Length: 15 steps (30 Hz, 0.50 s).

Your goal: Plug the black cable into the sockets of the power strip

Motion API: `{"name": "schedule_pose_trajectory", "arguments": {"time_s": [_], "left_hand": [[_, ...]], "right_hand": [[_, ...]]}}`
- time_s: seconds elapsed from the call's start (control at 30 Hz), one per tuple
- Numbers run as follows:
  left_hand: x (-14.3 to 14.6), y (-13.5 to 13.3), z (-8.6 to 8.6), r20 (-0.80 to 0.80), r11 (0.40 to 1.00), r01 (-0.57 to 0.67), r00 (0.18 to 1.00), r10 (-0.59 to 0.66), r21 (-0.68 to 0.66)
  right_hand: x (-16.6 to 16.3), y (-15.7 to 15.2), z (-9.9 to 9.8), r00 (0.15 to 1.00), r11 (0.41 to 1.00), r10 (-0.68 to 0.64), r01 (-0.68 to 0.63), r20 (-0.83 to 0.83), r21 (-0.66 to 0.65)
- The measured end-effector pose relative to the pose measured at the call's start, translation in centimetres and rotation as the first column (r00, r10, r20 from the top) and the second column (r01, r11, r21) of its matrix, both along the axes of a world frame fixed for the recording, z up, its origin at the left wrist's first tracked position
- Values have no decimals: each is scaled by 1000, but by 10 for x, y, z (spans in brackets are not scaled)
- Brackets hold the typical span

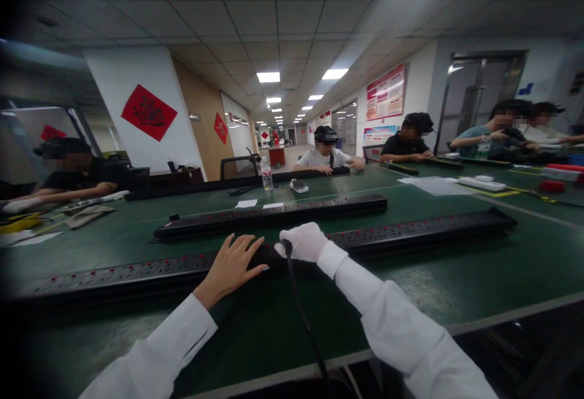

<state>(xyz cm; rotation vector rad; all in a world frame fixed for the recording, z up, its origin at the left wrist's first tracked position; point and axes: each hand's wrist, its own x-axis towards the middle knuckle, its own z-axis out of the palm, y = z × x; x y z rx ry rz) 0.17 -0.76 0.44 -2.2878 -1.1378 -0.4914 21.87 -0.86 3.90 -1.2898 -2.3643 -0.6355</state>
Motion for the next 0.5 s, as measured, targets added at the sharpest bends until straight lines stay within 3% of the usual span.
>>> {"name": "schedule_pose_trajectory", "arguments": {"time_s": [0.33,0.5], "left_hand": [[1,-3,2,-2,1000,-18,1000,18,-11],[17,1,0,36,999,-27,999,28,-47]], "right_hand": [[41,6,0,996,996,83,-84,-7,-6],[48,4,-1,1000,1000,11,-11,-18,-10]]}}
